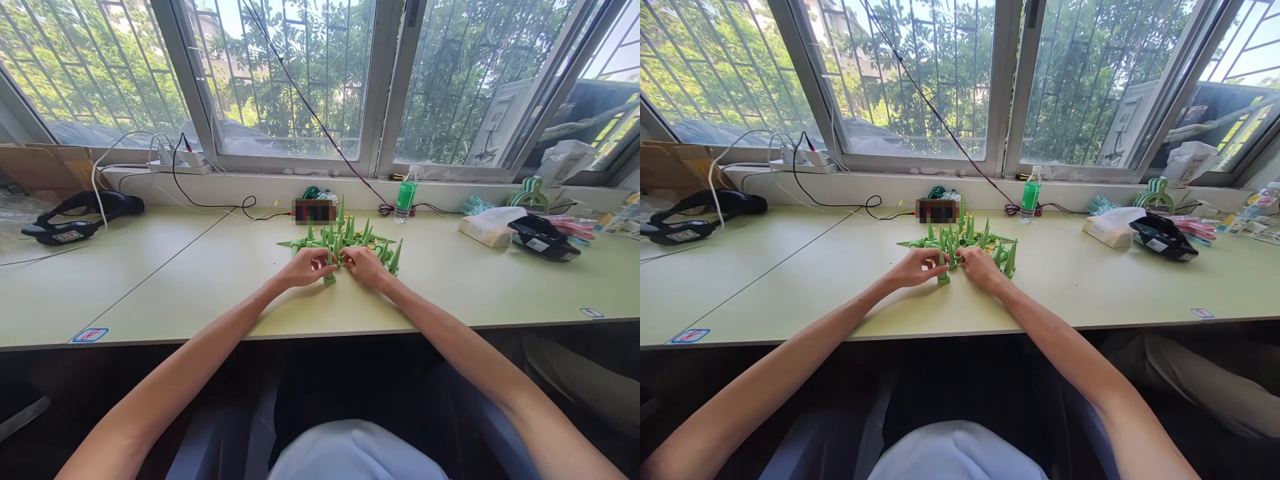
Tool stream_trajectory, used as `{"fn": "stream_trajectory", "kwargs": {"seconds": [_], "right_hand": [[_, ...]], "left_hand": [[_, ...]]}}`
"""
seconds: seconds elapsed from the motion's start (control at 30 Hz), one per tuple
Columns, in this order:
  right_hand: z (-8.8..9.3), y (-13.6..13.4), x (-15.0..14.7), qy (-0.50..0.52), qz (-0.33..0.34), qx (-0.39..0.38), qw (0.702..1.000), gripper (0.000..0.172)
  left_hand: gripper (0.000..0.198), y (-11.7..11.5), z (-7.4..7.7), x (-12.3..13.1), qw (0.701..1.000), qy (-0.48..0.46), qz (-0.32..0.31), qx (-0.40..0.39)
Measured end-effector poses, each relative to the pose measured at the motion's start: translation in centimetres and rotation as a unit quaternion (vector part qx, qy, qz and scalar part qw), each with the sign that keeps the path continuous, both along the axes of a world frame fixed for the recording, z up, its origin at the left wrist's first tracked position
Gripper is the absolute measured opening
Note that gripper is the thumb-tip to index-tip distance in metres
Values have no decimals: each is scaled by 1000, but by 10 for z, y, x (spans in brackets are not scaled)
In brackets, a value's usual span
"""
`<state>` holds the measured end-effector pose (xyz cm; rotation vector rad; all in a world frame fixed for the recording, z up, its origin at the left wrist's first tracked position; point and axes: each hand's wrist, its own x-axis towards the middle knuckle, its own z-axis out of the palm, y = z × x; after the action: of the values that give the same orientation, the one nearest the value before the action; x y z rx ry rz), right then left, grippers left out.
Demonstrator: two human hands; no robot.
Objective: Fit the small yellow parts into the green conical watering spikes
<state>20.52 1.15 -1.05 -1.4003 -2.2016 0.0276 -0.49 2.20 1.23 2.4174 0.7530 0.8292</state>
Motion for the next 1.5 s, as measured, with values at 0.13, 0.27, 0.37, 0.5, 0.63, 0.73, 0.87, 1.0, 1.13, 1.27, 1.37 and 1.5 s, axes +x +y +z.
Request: {"fn": "stream_trajectory", "kwargs": {"seconds": [0.13,0.27,0.37,0.5,0.63,0.73,0.87,1.0,1.13,1.27,1.37,1.5], "right_hand": [[0,1,1,1,1,-3,1000,23],[-1,1,1,15,-1,-2,1000,22],[-1,1,-1,35,12,0,999,19],[0,0,-2,59,35,13,998,14],[1,-1,-2,82,46,42,995,12],[0,1,-2,107,56,56,991,13],[-2,2,-2,147,82,64,984,12],[0,1,-3,166,115,85,976,6],[2,-3,-6,190,151,81,967,4],[1,-5,-8,204,177,63,961,5],[1,-5,-9,219,186,49,957,4],[1,-6,-9,233,189,40,953,5]], "left_hand": [[30,2,-1,0,999,5,18,33],[30,5,-4,0,999,3,22,29],[22,6,-5,0,1000,0,23,19],[19,5,-4,-1,1000,-2,24,16],[17,5,-4,-1,1000,-3,25,18],[17,5,-3,0,1000,0,20,15],[18,6,-4,0,1000,8,24,11],[22,8,-6,0,998,7,55,19],[29,8,-6,0,996,-8,88,16],[33,7,-3,0,995,-31,85,-36],[34,6,-3,1,993,-54,68,-81],[35,7,-5,1,989,-76,55,-111]]}}
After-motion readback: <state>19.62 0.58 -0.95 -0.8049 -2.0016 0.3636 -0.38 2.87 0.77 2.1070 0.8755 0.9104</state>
